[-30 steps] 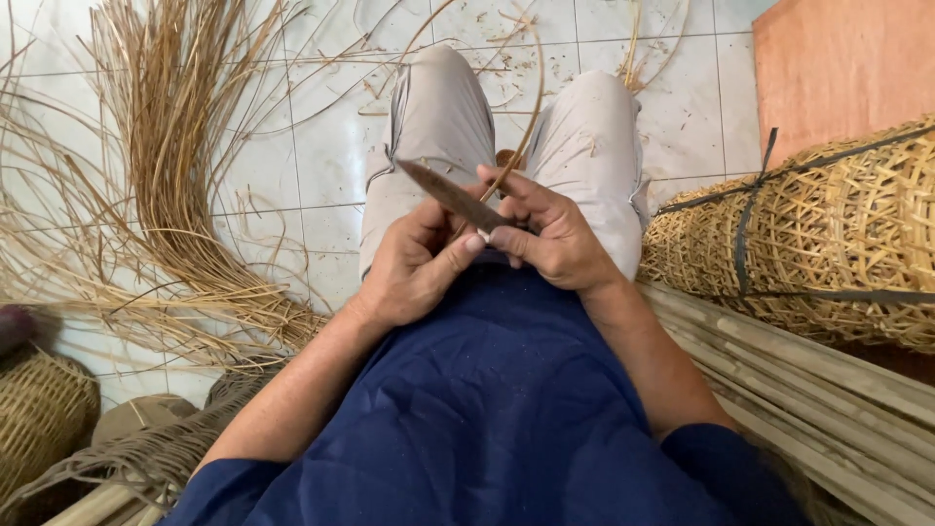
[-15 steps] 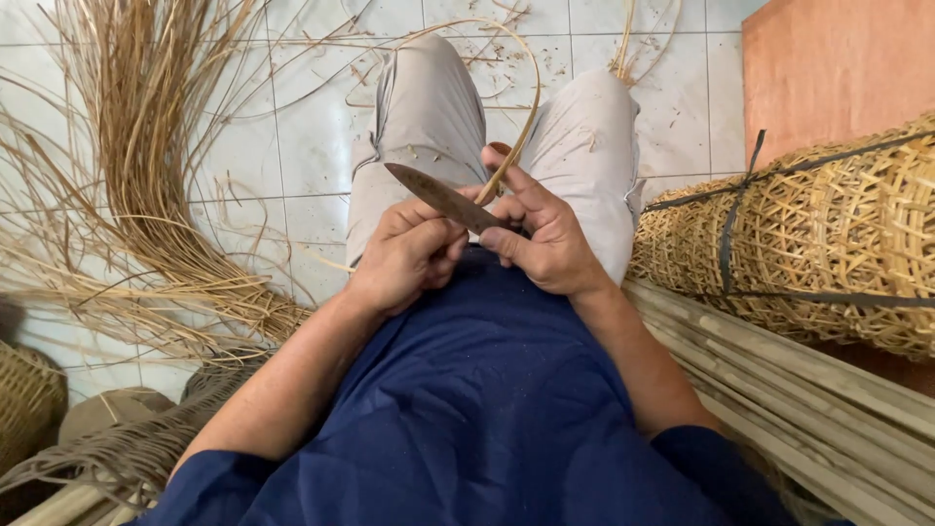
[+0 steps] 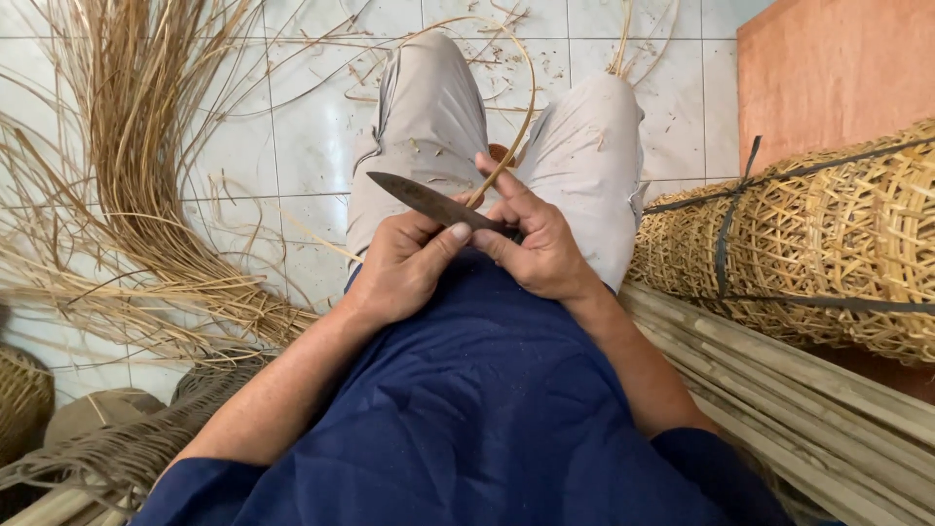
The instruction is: Splitting long rattan strips into thinner strands using a handheld knife while sitting on the floor.
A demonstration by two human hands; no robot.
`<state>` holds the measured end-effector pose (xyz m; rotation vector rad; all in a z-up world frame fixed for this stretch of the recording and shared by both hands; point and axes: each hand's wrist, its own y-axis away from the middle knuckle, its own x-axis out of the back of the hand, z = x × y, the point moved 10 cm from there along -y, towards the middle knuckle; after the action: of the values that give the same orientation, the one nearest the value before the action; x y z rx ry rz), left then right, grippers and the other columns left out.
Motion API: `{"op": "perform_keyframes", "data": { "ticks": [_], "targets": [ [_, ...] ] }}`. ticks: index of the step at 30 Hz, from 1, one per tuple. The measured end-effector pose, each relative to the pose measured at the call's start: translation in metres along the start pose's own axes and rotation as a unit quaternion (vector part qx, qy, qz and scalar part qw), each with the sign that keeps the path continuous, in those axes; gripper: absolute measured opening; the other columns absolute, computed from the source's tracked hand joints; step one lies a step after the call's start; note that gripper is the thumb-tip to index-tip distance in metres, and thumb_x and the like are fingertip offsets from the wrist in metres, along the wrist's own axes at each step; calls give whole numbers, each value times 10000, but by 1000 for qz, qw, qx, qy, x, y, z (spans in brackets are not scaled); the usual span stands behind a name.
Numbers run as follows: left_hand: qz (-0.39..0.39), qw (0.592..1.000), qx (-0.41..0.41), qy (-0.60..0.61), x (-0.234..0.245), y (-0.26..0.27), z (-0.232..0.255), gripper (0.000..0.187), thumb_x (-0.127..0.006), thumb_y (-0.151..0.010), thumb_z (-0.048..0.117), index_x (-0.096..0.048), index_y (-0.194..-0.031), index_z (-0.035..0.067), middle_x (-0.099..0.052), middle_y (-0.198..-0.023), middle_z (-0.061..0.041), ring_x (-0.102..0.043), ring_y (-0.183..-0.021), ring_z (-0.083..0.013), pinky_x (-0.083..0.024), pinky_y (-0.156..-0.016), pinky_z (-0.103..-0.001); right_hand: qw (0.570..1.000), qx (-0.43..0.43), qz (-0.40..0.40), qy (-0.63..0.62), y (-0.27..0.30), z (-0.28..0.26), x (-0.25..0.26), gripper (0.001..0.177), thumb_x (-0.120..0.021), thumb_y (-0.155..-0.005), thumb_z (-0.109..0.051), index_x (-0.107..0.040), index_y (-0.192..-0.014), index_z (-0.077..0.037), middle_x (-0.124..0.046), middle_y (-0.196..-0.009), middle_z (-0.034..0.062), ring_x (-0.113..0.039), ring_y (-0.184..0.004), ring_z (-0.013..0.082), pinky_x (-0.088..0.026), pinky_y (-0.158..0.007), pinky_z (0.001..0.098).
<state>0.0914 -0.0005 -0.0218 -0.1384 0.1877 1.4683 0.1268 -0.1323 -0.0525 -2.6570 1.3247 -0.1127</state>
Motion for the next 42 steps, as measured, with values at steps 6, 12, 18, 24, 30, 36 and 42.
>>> {"op": "perform_keyframes", "data": {
  "ticks": [6, 12, 18, 24, 30, 36, 42],
  "targets": [
    [34, 998, -5, -46, 9, 5, -5, 164, -661, -1027, 88, -807, -1019, 13, -609, -642, -19, -491, -687, -74, -474, -596, -220, 996, 13, 7, 86, 1, -1, 0, 764, -760, -948, -3, -398, -1618, -56, -737, -822, 89, -642, -637, 109, -532, -592, 226],
    [47, 996, -18, -72, 12, 8, -4, 141, -692, -1002, 87, -812, -971, 20, -643, -637, -46, -512, -652, -85, -497, -588, -243, 992, 27, 12, 124, -1, -20, -5, 683, -744, -950, 8, -472, -1574, -45, -751, -831, 109, -691, -703, 160, -569, -656, 285],
    [70, 994, -26, -81, 19, 10, -17, 111, -720, -985, 76, -811, -949, 22, -634, -638, -54, -514, -652, -95, -498, -579, -261, 985, 39, 25, 165, -9, -39, -10, 571, -754, -941, -19, -593, -1487, -54, -790, -1113, 169, -764, -1001, 238, -619, -858, 374],
    [98, 992, 2, -85, 27, 10, -31, 157, -771, -968, 113, -772, -830, 39, -536, -545, 9, -481, -574, -61, -430, -508, -205, 979, 20, 70, 191, 0, -20, 5, 349, -794, -928, -85, -679, -1254, -36, -751, -799, 93, -708, -672, 182, -579, -638, 321],
    [98, 993, 25, -55, 29, 11, -39, 224, -792, -950, 113, -708, -754, 46, -486, -512, 28, -478, -527, -47, -391, -490, -177, 976, 37, 69, 203, 4, -15, 5, 432, -815, -908, -94, -709, -1327, -104, -762, -913, 149, -771, -872, 270, -613, -730, 396],
    [-12, 999, 35, -9, 17, 6, -30, 150, -717, -1006, 143, -745, -889, 52, -538, -578, 30, -514, -591, -56, -443, -564, -192, 993, -102, 20, -48, 4, 31, 13, 422, -826, -843, 41, -736, -1254, -1, -736, -860, 115, -653, -549, 99, -565, -476, 218],
    [-88, 995, 44, 24, 12, 9, -43, 212, -594, -1063, 107, -784, -1123, 32, -626, -736, 16, -520, -738, -71, -497, -697, -230, 978, -123, -43, -164, 1, 40, 14, 418, -789, -820, 106, -719, -1228, 45, -736, -822, 131, -663, -479, 103, -527, -393, 202]
  ]
}}
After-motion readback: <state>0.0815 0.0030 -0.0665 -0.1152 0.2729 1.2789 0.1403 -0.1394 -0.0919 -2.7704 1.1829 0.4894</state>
